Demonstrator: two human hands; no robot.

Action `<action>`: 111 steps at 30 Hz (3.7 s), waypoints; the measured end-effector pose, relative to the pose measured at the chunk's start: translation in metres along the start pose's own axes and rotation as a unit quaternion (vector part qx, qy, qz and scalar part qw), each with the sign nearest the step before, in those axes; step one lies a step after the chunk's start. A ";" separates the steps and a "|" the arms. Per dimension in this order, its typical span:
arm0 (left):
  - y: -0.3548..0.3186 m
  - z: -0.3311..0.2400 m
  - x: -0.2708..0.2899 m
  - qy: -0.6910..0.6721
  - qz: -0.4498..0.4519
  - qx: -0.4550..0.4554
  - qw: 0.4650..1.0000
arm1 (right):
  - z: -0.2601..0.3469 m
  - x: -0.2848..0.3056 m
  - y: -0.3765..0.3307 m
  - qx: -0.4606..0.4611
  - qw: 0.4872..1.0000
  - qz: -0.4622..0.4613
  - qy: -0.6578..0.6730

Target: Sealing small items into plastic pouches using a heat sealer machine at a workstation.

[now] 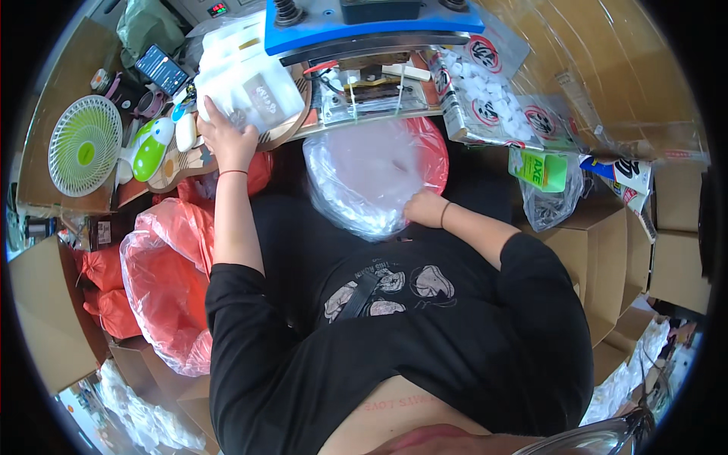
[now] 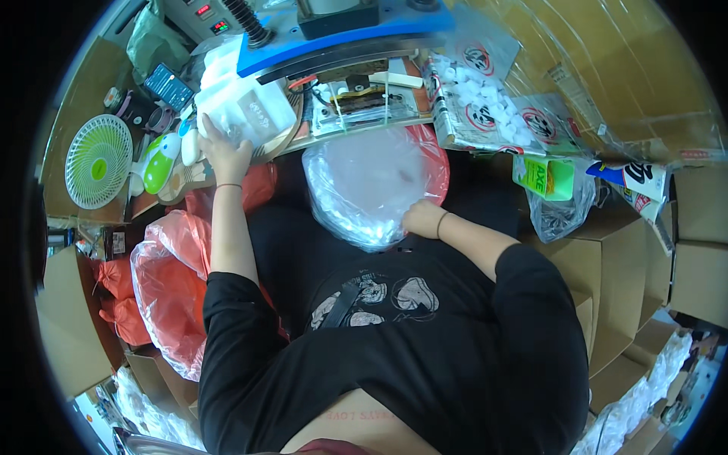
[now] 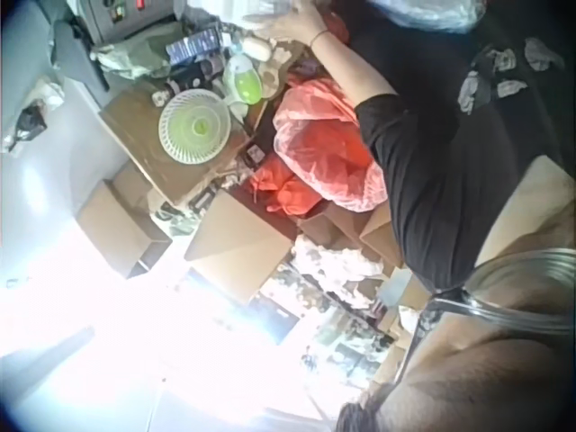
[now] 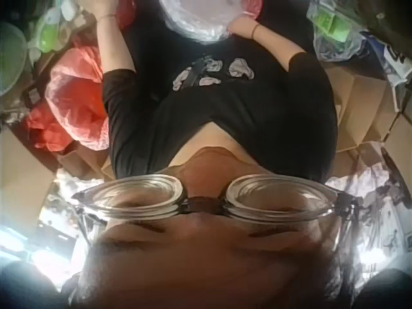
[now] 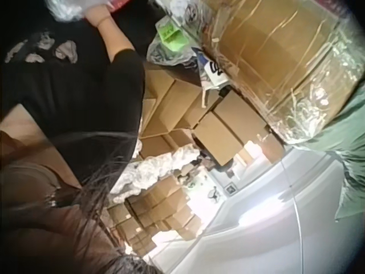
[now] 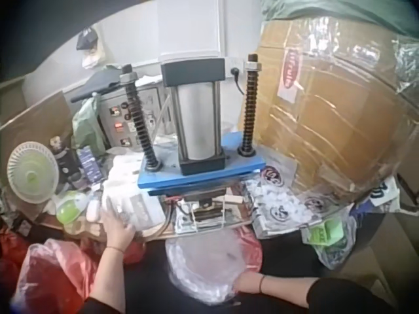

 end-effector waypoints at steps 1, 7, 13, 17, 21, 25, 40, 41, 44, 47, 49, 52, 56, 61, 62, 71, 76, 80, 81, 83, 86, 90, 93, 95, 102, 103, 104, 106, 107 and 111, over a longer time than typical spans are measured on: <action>0.002 -0.003 -0.003 0.009 0.003 -0.004 1.000 | 0.002 -0.001 0.004 -0.002 1.000 0.000 0.002; 0.007 -0.033 -0.011 0.016 0.016 -0.008 1.000 | 0.043 -0.016 0.044 0.026 0.984 -0.046 0.170; 0.003 -0.095 -0.015 0.238 -0.065 -0.156 0.957 | 0.035 0.036 0.022 0.045 0.966 -0.036 0.254; 0.030 -0.101 -0.022 0.318 -0.023 -0.179 0.931 | -0.012 0.133 -0.023 0.008 0.967 -0.142 0.210; 0.009 -0.101 0.010 0.383 0.035 -0.170 0.907 | -0.050 0.274 -0.175 -0.163 0.864 -0.434 0.199; 0.033 -0.103 -0.016 0.386 0.036 -0.189 0.902 | -0.151 0.294 -0.195 -0.326 0.817 -0.476 0.004; -0.090 -0.129 -0.032 0.191 0.122 -0.285 0.931 | -0.209 0.229 -0.168 -0.324 0.864 -0.378 0.080; -0.088 -0.122 -0.031 0.195 0.122 -0.282 0.931 | -0.207 0.230 -0.173 -0.315 0.843 -0.423 0.101; -0.073 -0.105 -0.029 0.083 0.146 -0.289 0.943 | -0.204 0.237 -0.179 -0.303 0.825 -0.469 0.083; -0.063 -0.096 -0.007 0.041 0.112 -0.269 0.956 | -0.187 0.250 -0.189 -0.296 0.804 -0.513 0.062; -0.069 -0.069 0.005 -0.209 0.145 -0.122 0.959 | -0.166 0.261 -0.193 -0.333 0.779 -0.520 0.105; -0.094 -0.107 0.007 -0.415 0.232 0.020 0.880 | -0.128 0.266 -0.173 -0.292 0.783 -0.506 0.213; -0.138 -0.145 -0.010 -0.537 0.401 0.092 0.736 | -0.058 0.281 -0.118 -0.110 0.723 -0.495 0.469; -0.149 -0.162 -0.002 -0.599 0.387 0.166 0.682 | -0.053 0.332 -0.112 -0.037 0.702 -0.477 0.527; -0.150 -0.165 -0.002 -0.577 0.403 0.123 0.700 | -0.054 0.334 -0.111 -0.038 0.702 -0.476 0.529; -0.177 -0.184 -0.012 -0.568 0.507 0.115 0.638 | -0.042 0.345 -0.082 -0.035 0.826 -0.455 0.330; -0.192 -0.192 -0.016 -0.610 0.547 0.226 0.527 | -0.047 0.337 -0.079 -0.017 0.881 -0.361 0.306; -0.184 -0.192 -0.024 -0.572 0.535 0.092 0.615 | -0.053 0.349 -0.085 -0.063 0.843 -0.399 0.354; -0.185 -0.190 -0.025 -0.573 0.536 0.092 0.614 | -0.058 0.351 -0.089 -0.094 0.820 -0.425 0.373; -0.186 -0.190 -0.020 -0.582 0.539 0.112 0.599 | -0.056 0.344 -0.081 -0.081 0.837 -0.403 0.361; -0.191 -0.196 -0.020 -0.602 0.554 0.140 0.557 | -0.053 0.336 -0.073 -0.055 0.869 -0.360 0.336; -0.197 -0.204 -0.019 -0.632 0.580 0.183 0.481 | -0.052 0.333 -0.076 0.003 0.897 -0.287 0.336; -0.192 -0.202 -0.018 -0.637 0.584 0.196 0.464 | -0.086 0.347 -0.102 -0.151 0.901 -0.390 0.113; -0.186 -0.193 -0.021 -0.637 0.585 0.234 0.445 | -0.125 0.307 -0.121 -0.259 0.921 -0.282 0.077; -0.122 -0.166 -0.055 -0.641 0.522 0.250 0.505 | -0.152 0.252 -0.102 -0.358 0.893 -0.261 0.076; -0.113 -0.166 -0.059 -0.649 0.508 0.260 0.503 | -0.152 0.251 -0.106 -0.359 0.882 -0.293 0.084; -0.106 -0.166 -0.062 -0.657 0.494 0.270 0.502 | -0.153 0.252 -0.110 -0.360 0.870 -0.325 0.091; -0.098 -0.164 -0.065 -0.653 0.496 0.267 0.506 | -0.153 0.250 -0.114 -0.345 0.868 -0.338 0.113; -0.096 -0.163 -0.065 -0.651 0.499 0.264 0.508 | -0.152 0.249 -0.115 -0.331 0.867 -0.348 0.135; -0.095 -0.151 -0.070 -0.633 0.450 0.210 0.594 | -0.141 0.251 -0.123 -0.309 0.858 -0.384 0.143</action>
Point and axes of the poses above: each hand's wrist, its own y-axis towards the middle knuckle, its own x-axis out of the back of the hand, z = x × y, the point moved 8 cm from there along y, towards the middle knuckle, and after that the axes turned 2 degrees about z, right-handed, at the moved point
